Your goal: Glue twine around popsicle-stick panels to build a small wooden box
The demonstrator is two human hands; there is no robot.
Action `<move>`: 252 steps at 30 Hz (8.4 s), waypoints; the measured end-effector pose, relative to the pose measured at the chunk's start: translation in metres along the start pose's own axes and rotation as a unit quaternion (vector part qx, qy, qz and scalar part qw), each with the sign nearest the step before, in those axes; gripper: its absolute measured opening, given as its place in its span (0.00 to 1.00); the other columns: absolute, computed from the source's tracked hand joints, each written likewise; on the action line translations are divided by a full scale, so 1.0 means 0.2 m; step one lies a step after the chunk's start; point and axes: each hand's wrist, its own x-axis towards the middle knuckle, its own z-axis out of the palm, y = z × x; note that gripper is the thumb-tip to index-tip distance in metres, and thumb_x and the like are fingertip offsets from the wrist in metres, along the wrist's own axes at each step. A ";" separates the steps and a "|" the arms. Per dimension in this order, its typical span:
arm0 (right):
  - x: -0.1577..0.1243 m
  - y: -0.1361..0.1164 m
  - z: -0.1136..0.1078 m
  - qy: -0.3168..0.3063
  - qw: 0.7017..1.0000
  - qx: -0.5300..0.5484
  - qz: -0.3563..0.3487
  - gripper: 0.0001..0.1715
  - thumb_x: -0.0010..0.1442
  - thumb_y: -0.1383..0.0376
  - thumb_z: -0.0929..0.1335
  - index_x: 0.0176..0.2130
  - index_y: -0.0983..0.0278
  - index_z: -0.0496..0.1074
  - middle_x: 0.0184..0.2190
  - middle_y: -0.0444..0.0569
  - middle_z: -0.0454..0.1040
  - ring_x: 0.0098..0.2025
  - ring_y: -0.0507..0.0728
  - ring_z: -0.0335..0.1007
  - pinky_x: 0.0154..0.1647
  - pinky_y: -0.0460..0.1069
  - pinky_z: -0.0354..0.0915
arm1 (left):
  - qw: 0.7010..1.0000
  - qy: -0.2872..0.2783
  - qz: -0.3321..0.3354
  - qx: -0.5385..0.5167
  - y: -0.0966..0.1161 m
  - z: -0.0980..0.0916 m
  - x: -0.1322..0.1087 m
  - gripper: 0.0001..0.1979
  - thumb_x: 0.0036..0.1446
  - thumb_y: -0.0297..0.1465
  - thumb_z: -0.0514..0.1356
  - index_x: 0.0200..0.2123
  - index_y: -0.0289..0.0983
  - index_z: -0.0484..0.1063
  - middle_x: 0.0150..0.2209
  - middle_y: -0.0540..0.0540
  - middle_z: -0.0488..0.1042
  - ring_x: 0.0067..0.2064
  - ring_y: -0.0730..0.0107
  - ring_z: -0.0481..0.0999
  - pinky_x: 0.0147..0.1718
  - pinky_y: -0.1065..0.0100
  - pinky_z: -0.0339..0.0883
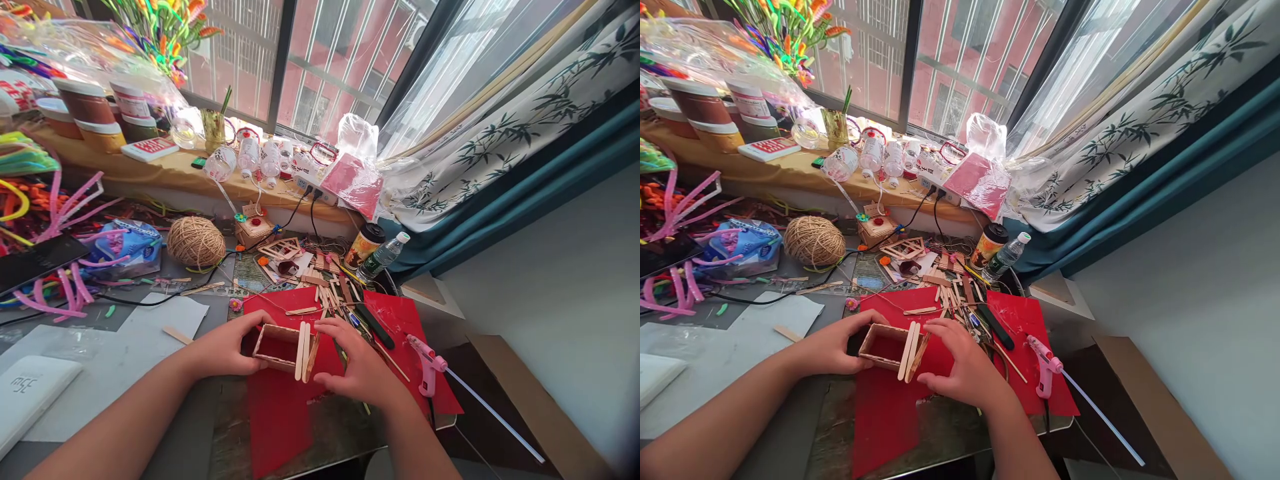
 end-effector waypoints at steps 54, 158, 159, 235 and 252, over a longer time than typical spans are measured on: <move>-0.08 -0.18 0.40 0.208 0.839 0.447 0.229 0.27 0.58 0.44 0.80 0.38 0.62 0.73 0.29 0.42 0.75 0.25 0.50 0.70 0.26 0.46 0.72 | 1.000 -0.009 -0.007 -0.017 -0.02 0.01 0.00 0.22 0.54 0.31 0.67 0.52 0.42 0.69 0.49 0.48 0.80 0.51 0.53 0.81 0.49 0.62 0.74; 0.05 -0.19 0.06 -0.030 0.997 -0.037 0.065 0.61 0.57 0.61 0.79 0.78 0.53 0.51 0.76 0.55 0.58 0.78 0.69 0.52 0.78 0.67 0.54 | 1.000 0.002 -0.006 0.005 0.03 0.00 0.00 0.22 0.53 0.34 0.68 0.50 0.41 0.70 0.48 0.47 0.81 0.49 0.53 0.81 0.47 0.61 0.73; 0.05 -0.19 0.06 -0.033 0.996 -0.035 0.071 0.61 0.57 0.60 0.80 0.78 0.53 0.51 0.76 0.56 0.58 0.78 0.69 0.53 0.78 0.67 0.54 | 1.000 0.002 -0.007 0.004 0.03 0.00 0.00 0.22 0.53 0.34 0.68 0.50 0.42 0.70 0.48 0.47 0.81 0.49 0.53 0.81 0.47 0.61 0.73; 0.01 -0.08 0.11 0.029 0.995 0.075 0.052 0.58 0.53 0.61 0.82 0.74 0.54 0.60 0.72 0.56 0.65 0.74 0.68 0.62 0.77 0.63 0.59 | 1.000 -0.009 -0.008 0.010 0.01 0.00 0.01 0.24 0.55 0.31 0.69 0.54 0.42 0.69 0.51 0.48 0.80 0.51 0.54 0.80 0.50 0.62 0.73; 0.03 -0.19 0.12 -0.017 0.994 -0.027 0.107 0.60 0.58 0.61 0.78 0.79 0.62 0.52 0.77 0.59 0.57 0.80 0.68 0.50 0.80 0.65 0.53 | 1.000 -0.002 -0.008 0.002 0.01 0.00 0.00 0.23 0.53 0.31 0.69 0.52 0.42 0.69 0.49 0.48 0.80 0.48 0.56 0.81 0.48 0.63 0.73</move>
